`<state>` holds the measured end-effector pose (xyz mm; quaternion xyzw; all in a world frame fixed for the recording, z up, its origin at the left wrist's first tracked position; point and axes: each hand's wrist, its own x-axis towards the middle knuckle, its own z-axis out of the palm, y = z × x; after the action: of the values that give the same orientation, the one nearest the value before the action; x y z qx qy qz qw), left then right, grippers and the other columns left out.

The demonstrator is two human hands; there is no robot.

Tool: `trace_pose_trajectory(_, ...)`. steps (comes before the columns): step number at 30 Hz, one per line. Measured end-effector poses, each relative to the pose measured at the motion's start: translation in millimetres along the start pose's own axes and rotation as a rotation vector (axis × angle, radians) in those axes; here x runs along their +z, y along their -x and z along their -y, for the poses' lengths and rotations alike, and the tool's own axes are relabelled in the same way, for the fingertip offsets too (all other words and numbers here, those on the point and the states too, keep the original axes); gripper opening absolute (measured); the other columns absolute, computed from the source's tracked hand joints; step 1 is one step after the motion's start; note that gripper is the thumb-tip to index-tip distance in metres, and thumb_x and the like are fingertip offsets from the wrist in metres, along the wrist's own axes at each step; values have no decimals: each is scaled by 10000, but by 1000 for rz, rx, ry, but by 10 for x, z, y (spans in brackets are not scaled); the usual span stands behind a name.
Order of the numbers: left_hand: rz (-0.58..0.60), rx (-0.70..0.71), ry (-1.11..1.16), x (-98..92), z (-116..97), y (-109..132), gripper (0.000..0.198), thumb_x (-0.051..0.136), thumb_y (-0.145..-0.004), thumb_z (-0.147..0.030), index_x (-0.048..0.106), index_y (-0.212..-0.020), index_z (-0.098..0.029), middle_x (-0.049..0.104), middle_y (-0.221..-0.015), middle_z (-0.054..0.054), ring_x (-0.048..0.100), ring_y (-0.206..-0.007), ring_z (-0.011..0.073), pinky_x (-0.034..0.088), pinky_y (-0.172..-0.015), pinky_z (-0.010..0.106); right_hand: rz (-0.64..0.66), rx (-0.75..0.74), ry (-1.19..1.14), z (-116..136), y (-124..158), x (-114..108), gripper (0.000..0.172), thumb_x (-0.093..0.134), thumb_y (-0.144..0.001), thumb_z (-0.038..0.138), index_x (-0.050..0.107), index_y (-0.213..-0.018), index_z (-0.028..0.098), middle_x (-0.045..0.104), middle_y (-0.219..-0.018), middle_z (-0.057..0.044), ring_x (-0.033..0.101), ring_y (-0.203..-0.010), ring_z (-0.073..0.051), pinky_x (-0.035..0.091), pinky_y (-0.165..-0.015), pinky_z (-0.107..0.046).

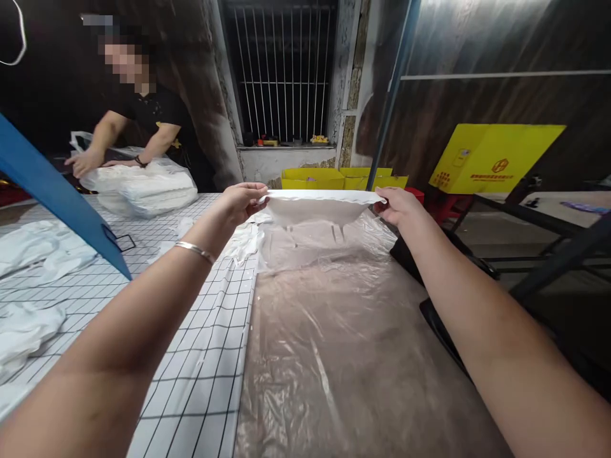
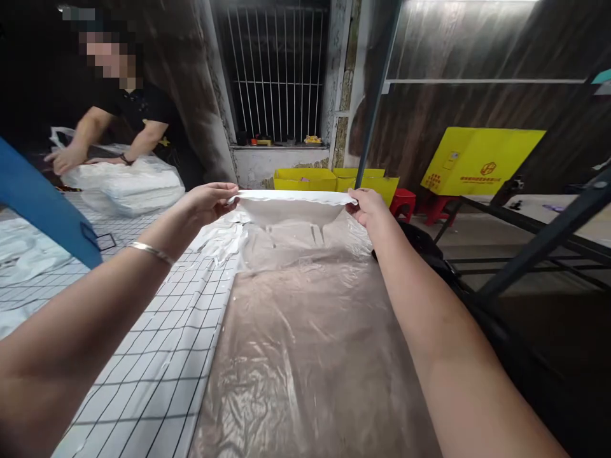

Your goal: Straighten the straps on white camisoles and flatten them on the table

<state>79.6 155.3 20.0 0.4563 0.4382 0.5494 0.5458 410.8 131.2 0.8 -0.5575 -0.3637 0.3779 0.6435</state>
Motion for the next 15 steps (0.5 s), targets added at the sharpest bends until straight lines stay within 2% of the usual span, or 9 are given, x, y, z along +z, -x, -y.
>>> trace_pose_trajectory(1, -10, 5, -41, 43, 35, -154, 160, 626, -800, 39, 609, -734, -106, 602, -660, 16, 604, -559, 65, 547, -578, 164, -18, 18, 25, -6, -126, 82, 187, 602, -844, 148, 451, -757, 215, 560, -728, 28, 544, -653, -83, 484, -622, -232)
trace_pose_trajectory(3, -24, -23, -150, 95, 238, -361, 179, 643, -781, 46, 587, -716, -111, 596, -660, 10, 603, -569, 64, 549, -609, 181, -28, 63, 86, -163, -294, 196, 174, 633, -821, 169, 478, -751, 205, 568, -706, 20, 547, -634, -97, 487, -616, -258)
trace_pose_trajectory(5, -30, -78, -260, 91, 583, -455, 214, 683, -739, 46, 563, -675, -118, 582, -640, 2, 592, -562, 70, 549, -624, 209, -40, 115, 187, -477, -376, 235, 209, 693, -769, 222, 494, -709, 214, 576, -657, 11, 554, -613, -131, 492, -592, -292)
trace_pose_trajectory(7, -37, -128, -356, 8, 987, -480, 226, 727, -689, 27, 564, -643, -122, 585, -624, 13, 601, -575, 107, 559, -639, 270, -55, 148, 395, -858, -402, 196, 253, 734, -716, 291, 495, -661, 229, 572, -602, 6, 563, -595, -166, 486, -562, -318)
trace_pose_trajectory(9, -66, -148, -474, -160, 1349, -490, 186, 750, -673, -28, 595, -651, -128, 608, -645, 36, 631, -643, 165, 560, -688, 337, -76, 163, 667, -1204, -403, 90, 281, 758, -655, 327, 492, -640, 237, 553, -556, 7, 573, -585, -194, 471, -548, -332)
trace_pose_trajectory(11, -145, -114, -598, -399, 1599, -521, 124, 745, -693, -101, 631, -717, -146, 655, -764, 63, 654, -802, 220, 533, -804, 382, -113, 147, 796, -1449, -398, -55, 313, 782, -582, 294, 488, -677, 239, 541, -548, 13, 581, -606, -220, 455, -568, -344)
trace_pose_trajectory(13, -261, -47, -698, -667, 1725, -578, 130, 728, -719, -172, 640, -815, -173, 672, -987, 87, 607, -1049, 267, 449, -955, 411, -136, 57, 870, -1576, -359, -199, 331, 766, -574, 290, 488, -748, 245, 579, -600, 9, 590, -637, -224, 446, -596, -341)
trace_pose_trajectory(15, -348, -18, -842, -913, 1759, -650, 193, 738, -708, -237, 629, -860, -192, 642, -1147, 102, 496, -1228, 318, 338, -1048, 457, -103, -94, 900, -1603, -235, -309, 344, 741, -603, 345, 492, -819, 249, 633, -677, -9, 602, -636, -218, 447, -590, -334)
